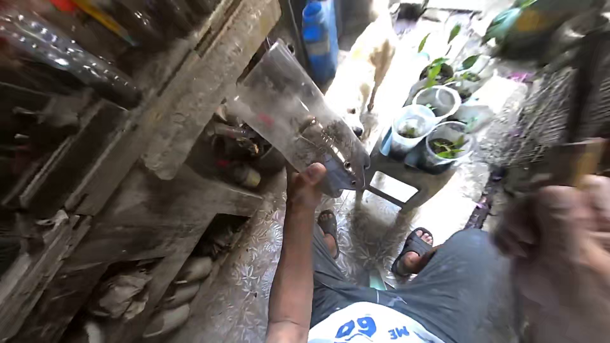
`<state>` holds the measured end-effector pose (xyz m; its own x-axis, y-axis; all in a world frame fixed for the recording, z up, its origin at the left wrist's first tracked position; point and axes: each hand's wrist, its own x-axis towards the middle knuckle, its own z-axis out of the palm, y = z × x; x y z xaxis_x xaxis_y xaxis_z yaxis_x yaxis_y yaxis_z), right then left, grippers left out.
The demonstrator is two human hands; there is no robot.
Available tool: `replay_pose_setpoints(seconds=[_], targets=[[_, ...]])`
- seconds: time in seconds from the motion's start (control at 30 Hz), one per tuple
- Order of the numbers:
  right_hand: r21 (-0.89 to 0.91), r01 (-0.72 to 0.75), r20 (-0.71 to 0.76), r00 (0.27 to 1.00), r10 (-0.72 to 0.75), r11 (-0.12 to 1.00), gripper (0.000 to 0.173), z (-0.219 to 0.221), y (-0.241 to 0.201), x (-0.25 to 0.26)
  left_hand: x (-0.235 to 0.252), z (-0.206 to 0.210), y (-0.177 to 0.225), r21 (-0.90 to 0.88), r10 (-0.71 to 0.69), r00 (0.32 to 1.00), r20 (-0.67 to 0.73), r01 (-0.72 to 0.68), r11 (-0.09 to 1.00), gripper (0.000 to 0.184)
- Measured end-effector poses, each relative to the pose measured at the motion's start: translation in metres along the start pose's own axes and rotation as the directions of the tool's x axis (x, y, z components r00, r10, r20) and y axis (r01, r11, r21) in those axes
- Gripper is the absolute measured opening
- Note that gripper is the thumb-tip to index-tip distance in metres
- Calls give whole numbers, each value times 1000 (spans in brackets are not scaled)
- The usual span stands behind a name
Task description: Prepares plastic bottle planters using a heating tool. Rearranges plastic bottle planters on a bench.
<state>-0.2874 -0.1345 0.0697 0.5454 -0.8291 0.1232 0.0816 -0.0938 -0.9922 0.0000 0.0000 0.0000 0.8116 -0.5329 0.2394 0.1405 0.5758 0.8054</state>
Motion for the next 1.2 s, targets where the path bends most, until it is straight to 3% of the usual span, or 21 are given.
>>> replay_pose_setpoints(seconds=[0.1, 0.2, 0.3, 0.4, 0.47, 0.5, 0.57, 0.63, 0.73, 0.87, 1.0, 1.1, 1.2], targets=[[101, 53, 90, 994, -62, 993, 16, 36, 1, -6, -21, 15, 8, -49, 7, 982, 188, 2, 999, 37], [134, 84, 86, 992, -96, 987, 19, 49, 4, -14, -43, 25, 19, 72, -43, 977, 207, 28, 997, 26], [-63, 179, 53, 983, -176, 982, 26, 40, -1, -24, -51, 32, 22, 66, -46, 977, 208, 33, 997, 27], [-345, 308, 115, 951, -286, 887, 34, 21, -11, -41, -41, 35, 16, -222, 18, 908, 418, 83, 971, 29], [-422, 336, 151, 942, -300, 842, 37, 13, -16, -56, -29, 37, 13, -315, 60, 835, 547, 139, 939, 35], [-416, 327, 153, 945, -289, 848, 37, 11, -15, -62, -25, 38, 13, -319, 62, 830, 554, 143, 937, 36], [-367, 289, 142, 957, -254, 884, 38, 8, -9, -74, -21, 37, 14, -263, 4, 892, 453, 129, 956, 35], [-343, 277, 137, 960, -244, 897, 39, 6, -1, -80, -19, 39, 13, -113, -70, 967, 246, 100, 989, 40], [-334, 265, 148, 963, -227, 905, 41, 5, 5, -85, -11, 50, 9, 57, -86, 991, 106, 80, 995, 62], [-210, 156, 47, 988, -149, 965, 32, 14, 11, -80, -3, 62, 2, 142, -10, 992, 129, -9, 990, 78], [-174, 156, -108, 978, -176, 972, 26, 26, 6, -48, -16, 69, -8, 289, 16, 993, 116, -49, 956, 83], [-85, 191, -116, 973, -200, 978, 32, 34, -11, -21, -28, 74, -12, 436, 87, 992, 95, -120, 892, 99], [-73, 235, -86, 967, -241, 969, 38, 40, -35, 1, -39, 79, -17, 576, 144, 975, 172, -218, 788, 100]])
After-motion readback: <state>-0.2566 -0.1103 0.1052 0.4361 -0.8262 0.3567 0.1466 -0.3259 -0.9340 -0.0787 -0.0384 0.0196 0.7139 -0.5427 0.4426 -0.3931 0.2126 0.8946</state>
